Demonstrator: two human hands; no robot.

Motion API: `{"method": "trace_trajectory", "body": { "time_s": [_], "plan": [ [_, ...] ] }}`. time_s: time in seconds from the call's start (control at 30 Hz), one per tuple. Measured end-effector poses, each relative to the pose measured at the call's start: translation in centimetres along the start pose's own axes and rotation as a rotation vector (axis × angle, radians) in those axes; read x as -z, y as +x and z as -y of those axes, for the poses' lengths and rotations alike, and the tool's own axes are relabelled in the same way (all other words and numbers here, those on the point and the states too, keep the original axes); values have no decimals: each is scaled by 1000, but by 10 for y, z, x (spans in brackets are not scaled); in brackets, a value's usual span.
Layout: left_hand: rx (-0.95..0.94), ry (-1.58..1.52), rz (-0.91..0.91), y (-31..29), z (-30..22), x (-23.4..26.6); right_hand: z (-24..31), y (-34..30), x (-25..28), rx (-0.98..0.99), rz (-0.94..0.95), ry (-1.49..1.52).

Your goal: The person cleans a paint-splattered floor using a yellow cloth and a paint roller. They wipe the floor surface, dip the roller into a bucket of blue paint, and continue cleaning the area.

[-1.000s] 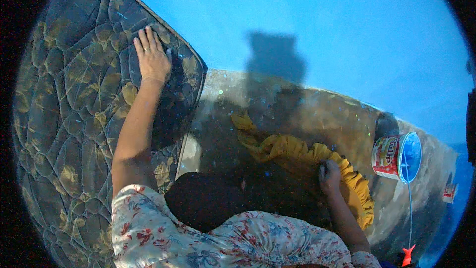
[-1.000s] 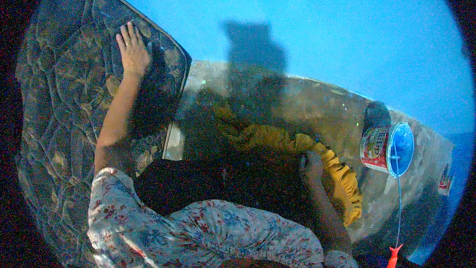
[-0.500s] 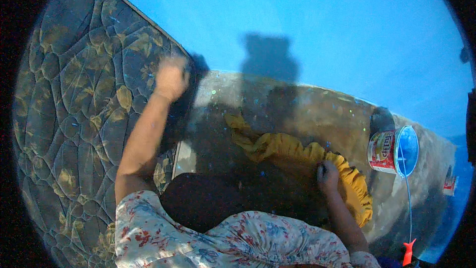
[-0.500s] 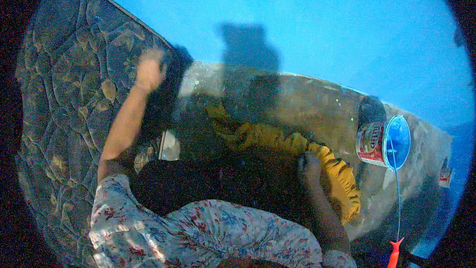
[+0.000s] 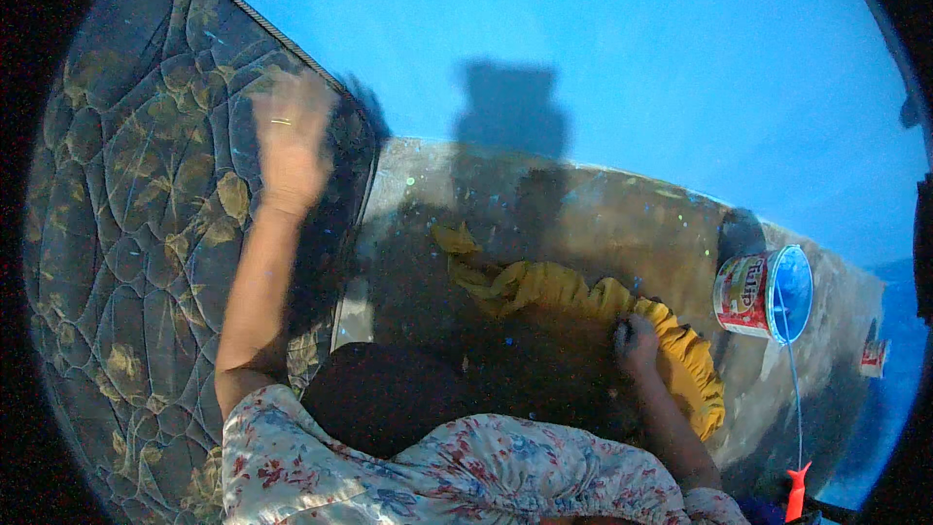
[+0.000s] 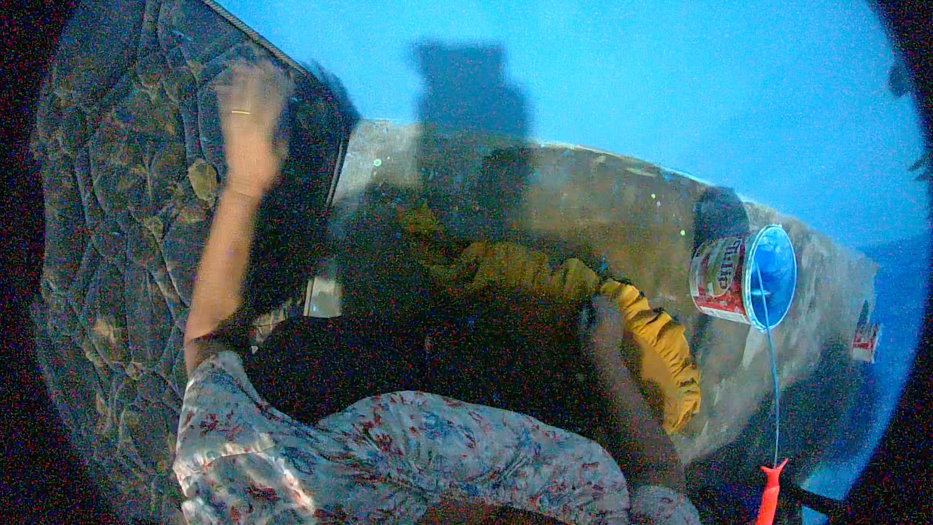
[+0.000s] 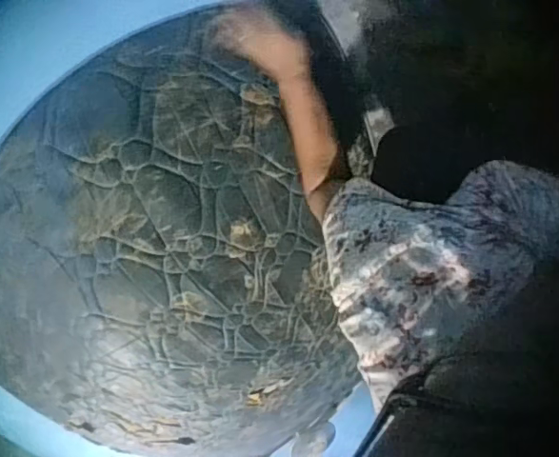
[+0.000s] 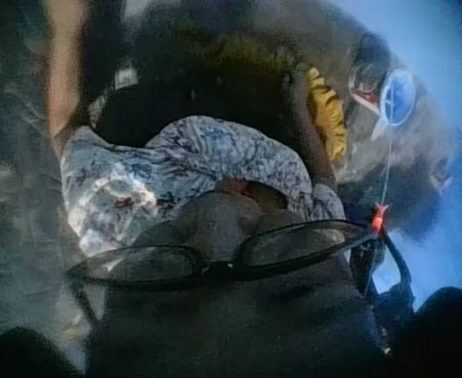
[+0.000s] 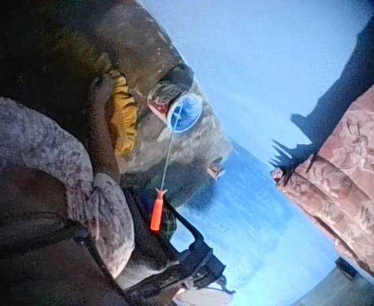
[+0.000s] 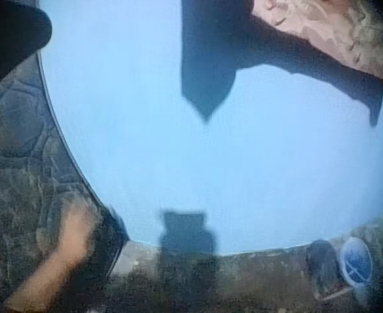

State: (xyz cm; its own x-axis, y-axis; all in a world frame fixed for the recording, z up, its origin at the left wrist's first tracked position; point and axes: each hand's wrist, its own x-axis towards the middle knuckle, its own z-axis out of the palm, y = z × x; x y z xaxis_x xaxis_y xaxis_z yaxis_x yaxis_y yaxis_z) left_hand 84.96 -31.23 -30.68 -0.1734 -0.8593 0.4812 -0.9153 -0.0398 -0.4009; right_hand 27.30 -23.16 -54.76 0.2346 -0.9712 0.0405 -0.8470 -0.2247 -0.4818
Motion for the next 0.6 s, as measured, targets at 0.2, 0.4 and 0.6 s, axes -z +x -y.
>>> {"method": "trace_trajectory", "body": {
  "time_s": [0.2, 0.4, 0.6],
  "plan": [
    [280, 530, 11, -5, 56, 18, 21, 20, -3, 0, -67, 49],
    [9, -222, 613, -217, -14, -135, 25, 8, -16, 93, -10, 63],
    [88, -563, 565, -123, -53, -6, 0, 1, 6, -107, 17, 74]
  ]
}}
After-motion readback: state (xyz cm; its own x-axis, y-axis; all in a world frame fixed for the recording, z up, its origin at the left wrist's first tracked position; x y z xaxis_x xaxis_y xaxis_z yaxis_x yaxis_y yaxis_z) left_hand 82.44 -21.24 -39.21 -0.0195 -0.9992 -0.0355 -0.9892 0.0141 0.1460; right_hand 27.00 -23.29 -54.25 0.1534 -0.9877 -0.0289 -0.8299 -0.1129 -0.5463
